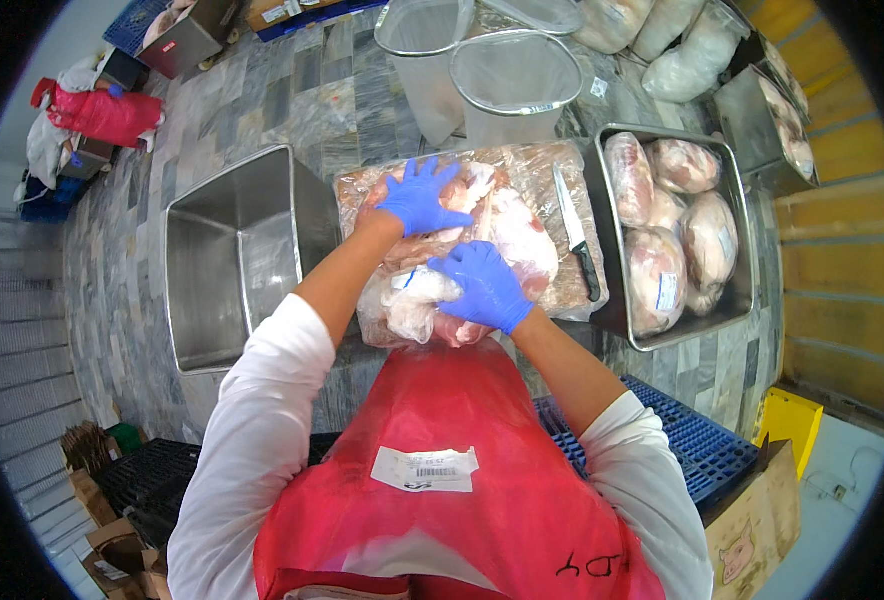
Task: The person unwraps a large piece of meat from plastic packaging and uses a knife to trim and cut it on a cutting board. The trimmed pieces are placed into a metal tray nearby.
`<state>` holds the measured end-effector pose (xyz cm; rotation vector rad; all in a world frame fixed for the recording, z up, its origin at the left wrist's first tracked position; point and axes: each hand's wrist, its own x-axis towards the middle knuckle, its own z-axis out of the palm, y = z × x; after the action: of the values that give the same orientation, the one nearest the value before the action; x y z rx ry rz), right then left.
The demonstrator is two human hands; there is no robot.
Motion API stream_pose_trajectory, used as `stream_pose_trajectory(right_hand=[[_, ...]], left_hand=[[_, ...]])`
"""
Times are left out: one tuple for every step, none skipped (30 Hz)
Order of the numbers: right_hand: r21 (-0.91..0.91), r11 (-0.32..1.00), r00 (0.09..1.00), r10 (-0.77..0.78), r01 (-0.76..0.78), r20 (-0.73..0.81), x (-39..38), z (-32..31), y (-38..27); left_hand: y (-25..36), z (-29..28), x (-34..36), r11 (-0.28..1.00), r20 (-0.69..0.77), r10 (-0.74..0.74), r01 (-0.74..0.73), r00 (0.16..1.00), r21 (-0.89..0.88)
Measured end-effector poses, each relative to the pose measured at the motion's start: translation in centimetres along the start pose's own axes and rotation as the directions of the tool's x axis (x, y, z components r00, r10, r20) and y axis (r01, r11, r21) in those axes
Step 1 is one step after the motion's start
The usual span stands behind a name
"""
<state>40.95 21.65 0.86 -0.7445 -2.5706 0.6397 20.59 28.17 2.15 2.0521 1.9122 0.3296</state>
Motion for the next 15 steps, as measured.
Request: stream_pose_trajectory(right_hand=[[-0.004, 1.0, 1.0, 0.006, -0.006, -0.002, 0.0, -0.2, 0.0], [-0.008, 1.0, 1.0, 0.011, -0.011, -0.004, 0.0, -0.5, -0.2], [-0.012, 1.0, 1.0, 0.02, -0.021, -0.005, 0.0, -0.6, -0.3], [-0.013, 1.0, 1.0, 0.018, -0.018, 0.004, 0.0, -0.5, -0.4], [-0.015, 1.0, 1.0, 0.02, -0.02, 0.008, 0.1, -0.3, -0.3], [-0.015, 1.0, 1.0, 0.02, -0.02, 0.013, 0.2, -0.1, -0.3], [-0.026, 0.999, 0.998, 0.04, -0.039, 0.039, 0.2, -0.1, -0.3], [-0.037, 0.998, 0.996, 0.057, -0.055, 0.066, 0.3, 0.0, -0.3], [-0.051, 0.996, 0.993, 0.076, -0.072, 0.092, 0.3, 0.0, -0.2], [-0.062, 0.996, 0.993, 0.076, -0.07, 0.089, 0.2, 0.1, 0.0], [-0.072, 0.995, 0.993, 0.073, -0.067, 0.088, 0.2, 0.3, 0.3], [-0.08, 0.995, 0.993, 0.072, -0.065, 0.092, 0.1, 0.3, 0.6], [-0.086, 0.995, 0.994, 0.06, -0.051, 0.095, 0.2, 0.2, 0.7], [-0.092, 0.995, 0.994, 0.046, -0.037, 0.098, 0.3, 0.1, 0.8], [-0.089, 0.996, 0.994, 0.022, -0.013, 0.107, 0.7, 0.2, 0.7]], left_hand=[[0.0, 0.7, 0.4, 1.0, 0.021, -0.009, 0.008, 1.0, 0.03], [-1.2, 0.4, 1.7, 1.0, 0.054, -0.008, 0.009, 0.999, -0.021], [-2.7, 0.6, 2.9, 0.997, 0.09, -0.003, 0.009, 0.996, -0.074], [-5.1, 2.1, 3.6, 0.996, -0.046, 0.026, -0.03, 0.999, -0.079], [-6.8, 3.1, 4.2, 0.997, -0.081, 0.008, -0.014, 0.997, -0.07], [-8.3, 3.7, 4.6, 0.998, -0.116, -0.013, 0.006, 0.993, -0.059], [-8.9, 3.9, 5.0, 0.999, -0.152, -0.027, 0.02, 0.988, -0.05], [-9.3, 4.3, 5.2, 0.991, -0.17, -0.093, 0.074, 0.981, -0.115], [-9.4, 4.4, 5.3, 0.975, -0.184, -0.156, 0.123, 0.97, -0.183], [-9.6, 4.6, 5.3, 0.953, -0.194, -0.222, 0.17, 0.956, -0.251], [-9.9, 4.7, 5.1, 0.9, -0.177, -0.283, 0.197, 0.943, -0.388], [-10.5, 5.1, 4.6, 0.825, -0.147, -0.344, 0.223, 0.927, -0.519], [-11.7, 5.8, 4.0, 0.73, -0.112, -0.404, 0.247, 0.908, -0.637], [-13.0, 6.5, 3.3, 0.729, -0.148, -0.402, 0.218, 0.904, -0.649], [-15.4, 7.9, 2.2, 0.727, -0.184, -0.411, 0.199, 0.893, -0.657]])
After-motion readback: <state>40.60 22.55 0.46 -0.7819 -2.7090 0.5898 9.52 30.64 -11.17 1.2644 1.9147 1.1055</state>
